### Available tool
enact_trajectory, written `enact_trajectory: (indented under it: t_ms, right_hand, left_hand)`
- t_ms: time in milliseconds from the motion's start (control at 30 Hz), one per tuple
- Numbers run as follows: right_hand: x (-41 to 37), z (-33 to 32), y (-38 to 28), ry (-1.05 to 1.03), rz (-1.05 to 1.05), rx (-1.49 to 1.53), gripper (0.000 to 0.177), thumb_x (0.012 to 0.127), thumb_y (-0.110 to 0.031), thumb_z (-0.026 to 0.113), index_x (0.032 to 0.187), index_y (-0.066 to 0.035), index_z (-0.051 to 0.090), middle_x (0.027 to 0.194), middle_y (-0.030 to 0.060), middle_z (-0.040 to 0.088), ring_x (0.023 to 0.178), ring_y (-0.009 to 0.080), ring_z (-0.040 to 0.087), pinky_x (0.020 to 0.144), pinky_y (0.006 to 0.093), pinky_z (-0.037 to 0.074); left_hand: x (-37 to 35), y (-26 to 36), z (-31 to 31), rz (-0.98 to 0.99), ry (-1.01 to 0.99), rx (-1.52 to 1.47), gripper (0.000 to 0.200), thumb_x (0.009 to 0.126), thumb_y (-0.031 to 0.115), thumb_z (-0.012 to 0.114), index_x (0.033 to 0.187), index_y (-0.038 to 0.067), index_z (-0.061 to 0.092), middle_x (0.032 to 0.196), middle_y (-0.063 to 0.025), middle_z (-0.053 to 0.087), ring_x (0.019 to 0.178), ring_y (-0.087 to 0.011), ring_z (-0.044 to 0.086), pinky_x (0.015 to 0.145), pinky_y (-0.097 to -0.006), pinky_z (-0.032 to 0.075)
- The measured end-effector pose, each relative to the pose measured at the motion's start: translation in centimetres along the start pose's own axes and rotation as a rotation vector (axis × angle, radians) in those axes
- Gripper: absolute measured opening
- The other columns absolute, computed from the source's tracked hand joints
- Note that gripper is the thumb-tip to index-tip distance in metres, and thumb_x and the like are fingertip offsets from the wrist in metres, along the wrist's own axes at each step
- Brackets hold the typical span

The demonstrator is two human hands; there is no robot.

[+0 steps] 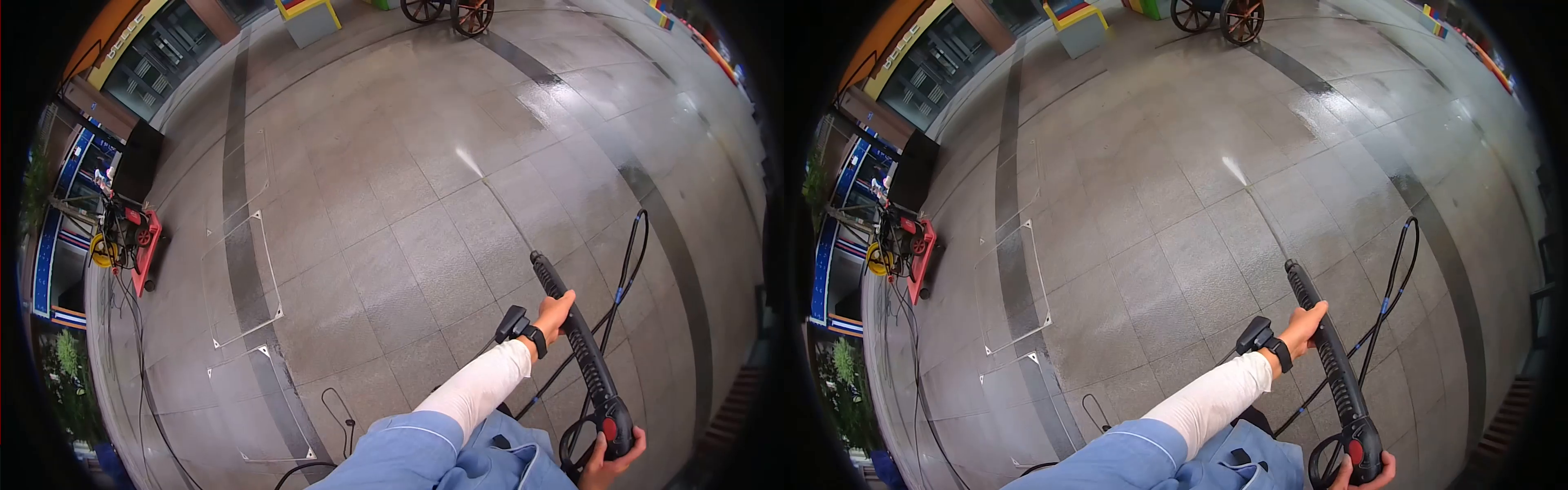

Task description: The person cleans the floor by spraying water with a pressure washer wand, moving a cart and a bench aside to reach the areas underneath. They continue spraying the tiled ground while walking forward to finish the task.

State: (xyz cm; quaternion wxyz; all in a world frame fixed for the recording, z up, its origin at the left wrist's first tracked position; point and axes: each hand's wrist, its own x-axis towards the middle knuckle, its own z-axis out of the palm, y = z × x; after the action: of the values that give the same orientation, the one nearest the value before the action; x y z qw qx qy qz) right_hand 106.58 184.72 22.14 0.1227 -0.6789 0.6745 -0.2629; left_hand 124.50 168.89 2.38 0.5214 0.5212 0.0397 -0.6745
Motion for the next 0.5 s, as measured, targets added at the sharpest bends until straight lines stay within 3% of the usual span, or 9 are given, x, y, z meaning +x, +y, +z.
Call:
enact_trajectory:
  t_ms: [67, 133, 200, 267, 300, 333, 400, 500]
  right_hand:
    - [1.7, -1.0, -1.1, -0.026, 0.107, 0.150, 0.057, 0.070, -0.023, 0.072, 0.112, 0.000, 0.040, 0.100, 0.0207, 0.048, 0.088, 0.0323, 0.051, 0.074, 0.0385, 0.043]
    - [4.0, -0.3, -1.3, -0.036, 0.058, 0.186, 0.057, 0.070, -0.022, 0.072, 0.111, 0.001, 0.040, 0.099, 0.0198, 0.048, 0.088, 0.0305, 0.051, 0.074, 0.0372, 0.043]
    - [6.0, 1.8, -0.7, -0.274, 0.003, 0.428, 0.052, 0.068, 0.000, 0.060, 0.113, -0.002, 0.033, 0.098, 0.0122, 0.044, 0.087, 0.0183, 0.048, 0.079, 0.0275, 0.038]
    - [8.4, 3.5, -2.8, -0.470, -0.038, 0.449, 0.050, 0.065, -0.001, 0.062, 0.107, -0.003, 0.036, 0.088, 0.0113, 0.050, 0.080, 0.0175, 0.052, 0.075, 0.0280, 0.041]
    - [9.6, 5.7, -2.1, -0.529, -0.073, 0.529, 0.049, 0.064, -0.002, 0.064, 0.105, -0.004, 0.036, 0.080, 0.0109, 0.055, 0.074, 0.0187, 0.055, 0.070, 0.0286, 0.044]
    - [10.8, 6.4, -3.3, -0.643, -0.128, 0.524, 0.056, 0.065, -0.006, 0.068, 0.109, -0.004, 0.034, 0.080, 0.0187, 0.059, 0.071, 0.0295, 0.061, 0.065, 0.0327, 0.047]
    - [12.3, 8.1, -4.2, -0.709, -0.200, 0.465, 0.055, 0.066, -0.009, 0.069, 0.109, -0.005, 0.036, 0.080, 0.0191, 0.060, 0.072, 0.0318, 0.061, 0.063, 0.0347, 0.047]
    - [12.0, 9.0, -4.8, -0.655, -0.151, 0.415, 0.053, 0.067, -0.011, 0.070, 0.108, -0.005, 0.038, 0.081, 0.0193, 0.059, 0.074, 0.0348, 0.060, 0.063, 0.0356, 0.047]
  left_hand:
    - [-0.5, 1.3, 1.0, 0.010, -0.010, 0.007, 0.039, 0.075, 0.033, 0.057, 0.083, -0.005, 0.053, 0.075, -0.0101, 0.056, 0.061, -0.0204, 0.058, 0.054, -0.0361, 0.050]
    - [-1.2, 2.8, -1.1, 0.023, 0.054, -0.023, 0.036, 0.076, 0.032, 0.056, 0.084, -0.003, 0.052, 0.076, -0.0095, 0.057, 0.062, -0.0201, 0.059, 0.055, -0.0362, 0.050]
    - [-1.7, 3.6, -5.8, 0.060, 0.187, -0.083, 0.033, 0.076, 0.031, 0.056, 0.084, -0.001, 0.051, 0.077, -0.0091, 0.057, 0.063, -0.0200, 0.059, 0.056, -0.0372, 0.051]
    - [-3.4, 4.3, -11.1, 0.039, 0.346, -0.170, 0.028, 0.077, 0.028, 0.054, 0.084, 0.001, 0.049, 0.077, -0.0088, 0.056, 0.066, -0.0210, 0.059, 0.058, -0.0387, 0.052]
    - [-4.0, 4.1, -13.9, 0.051, 0.383, -0.260, 0.027, 0.078, 0.026, 0.052, 0.089, 0.002, 0.047, 0.078, -0.0091, 0.055, 0.068, -0.0224, 0.059, 0.059, -0.0412, 0.052]
    - [-4.3, 3.9, -16.6, 0.015, 0.444, -0.303, 0.028, 0.078, 0.024, 0.050, 0.093, 0.002, 0.044, 0.082, -0.0102, 0.054, 0.072, -0.0238, 0.059, 0.062, -0.0447, 0.051]
    - [-6.1, 4.8, -18.0, -0.017, 0.567, -0.342, 0.027, 0.079, 0.023, 0.048, 0.095, 0.002, 0.041, 0.087, -0.0115, 0.053, 0.074, -0.0247, 0.058, 0.065, -0.0473, 0.050]
    - [-3.7, 6.3, -17.9, -0.082, 0.521, -0.272, 0.026, 0.081, 0.022, 0.044, 0.095, 0.000, 0.041, 0.087, -0.0118, 0.052, 0.075, -0.0251, 0.058, 0.065, -0.0458, 0.050]
